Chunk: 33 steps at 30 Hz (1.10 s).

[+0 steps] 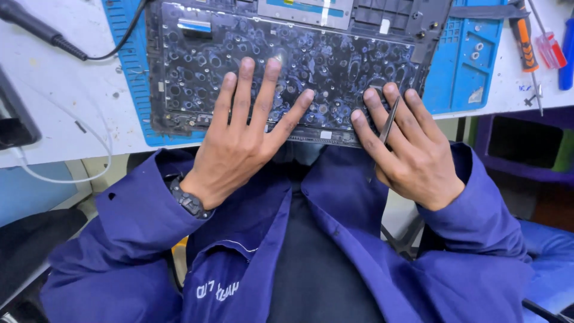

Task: Disassembling the internal frame and keyboard components of a laptop using a pry tool and pliers.

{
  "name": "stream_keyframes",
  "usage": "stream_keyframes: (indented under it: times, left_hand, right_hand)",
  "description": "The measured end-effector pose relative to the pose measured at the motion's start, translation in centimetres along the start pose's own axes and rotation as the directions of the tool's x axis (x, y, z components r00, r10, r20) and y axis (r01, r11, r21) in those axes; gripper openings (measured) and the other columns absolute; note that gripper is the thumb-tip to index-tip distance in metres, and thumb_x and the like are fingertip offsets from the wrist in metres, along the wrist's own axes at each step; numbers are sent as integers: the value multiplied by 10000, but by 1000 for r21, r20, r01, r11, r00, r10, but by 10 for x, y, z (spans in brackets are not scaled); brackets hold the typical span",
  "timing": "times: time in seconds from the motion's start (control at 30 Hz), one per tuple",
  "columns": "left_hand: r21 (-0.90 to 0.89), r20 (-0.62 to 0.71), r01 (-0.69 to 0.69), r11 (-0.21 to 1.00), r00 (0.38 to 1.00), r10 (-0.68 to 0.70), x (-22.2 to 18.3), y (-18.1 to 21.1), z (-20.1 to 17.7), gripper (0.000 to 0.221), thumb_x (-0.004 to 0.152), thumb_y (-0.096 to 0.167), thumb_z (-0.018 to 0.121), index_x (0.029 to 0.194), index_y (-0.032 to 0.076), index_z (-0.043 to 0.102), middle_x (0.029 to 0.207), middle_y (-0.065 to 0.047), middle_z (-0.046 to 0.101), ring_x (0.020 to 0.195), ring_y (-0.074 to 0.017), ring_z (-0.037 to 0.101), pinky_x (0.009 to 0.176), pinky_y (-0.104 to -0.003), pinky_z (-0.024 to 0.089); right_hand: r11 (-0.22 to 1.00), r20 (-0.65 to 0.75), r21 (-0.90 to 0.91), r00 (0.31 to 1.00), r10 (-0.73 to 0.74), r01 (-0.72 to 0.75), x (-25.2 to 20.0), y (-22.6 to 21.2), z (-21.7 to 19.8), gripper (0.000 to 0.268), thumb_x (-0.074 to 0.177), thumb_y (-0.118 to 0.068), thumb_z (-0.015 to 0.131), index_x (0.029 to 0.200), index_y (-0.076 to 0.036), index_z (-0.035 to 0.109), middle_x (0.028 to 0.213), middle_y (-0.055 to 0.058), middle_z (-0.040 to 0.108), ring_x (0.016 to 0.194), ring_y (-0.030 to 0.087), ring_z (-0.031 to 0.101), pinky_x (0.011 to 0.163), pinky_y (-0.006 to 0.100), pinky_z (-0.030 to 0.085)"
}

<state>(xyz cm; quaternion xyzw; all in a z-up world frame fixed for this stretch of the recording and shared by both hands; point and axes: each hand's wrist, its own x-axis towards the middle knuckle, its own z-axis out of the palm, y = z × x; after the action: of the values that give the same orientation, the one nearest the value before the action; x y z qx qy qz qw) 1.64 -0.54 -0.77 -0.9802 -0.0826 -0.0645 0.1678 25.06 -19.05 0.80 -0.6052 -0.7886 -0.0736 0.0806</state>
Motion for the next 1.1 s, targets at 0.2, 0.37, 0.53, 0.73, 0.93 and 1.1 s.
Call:
stream_keyframes:
  times: [0.2,0.37,0.53,0.73,0.93,1.1]
  left_hand:
    - [61,-44,-31,998,998,33,4,-2,2,448,1225,167,361,1672,173,338,1514,-275,518,1334,-475,558,1124,-515,498]
    - [-20,-60,-42,999,997,41,-2,-7,-1,405,1217,166,451,1620,153,414,1520,-239,546,1346,-458,569,1145,-505,498]
    - [-69,-216,52,996,974,-66,-9,-6,-8,237,1099,121,655,1318,145,741,1232,-97,655,1110,-322,691,997,-428,618]
    - [37,-168,50,998,985,-43,-15,-1,0,277,1075,70,678,1321,159,768,1150,-126,733,1036,-304,737,972,-413,641]
    - [0,-211,26,1000,977,-25,-21,0,3,344,1093,117,728,1421,212,690,1156,-167,746,1080,-362,739,976,-458,633]
    - [-61,-156,41,997,987,-50,-24,11,3,375,1210,251,666,1555,316,535,1346,-313,568,1201,-502,645,1008,-566,610]
  right_hand:
    - [998,-14,47,999,39,-39,1,5,-1,500,1075,-76,316,1385,-8,702,1439,261,635,1358,433,609,1169,532,474]
    - [998,-7,50,999,41,-41,-4,3,5,406,1140,-110,380,1445,-8,628,1466,271,587,1390,442,547,1209,552,433]
    - [998,-53,34,997,63,-61,-2,4,9,342,1126,-96,459,1406,-25,643,1415,258,642,1346,440,594,1180,543,447]
    - [998,-24,48,998,50,-49,-3,7,10,308,1147,-114,569,1448,-54,593,1431,236,624,1354,426,586,1190,558,459]
    - [997,-25,80,999,22,-20,-3,15,0,292,1129,-162,604,1395,-58,664,1396,247,674,1324,430,635,1155,528,483]
    - [884,-58,465,996,75,-39,-19,28,-9,589,983,-377,802,1325,72,633,1374,375,611,1333,547,599,1162,631,514]
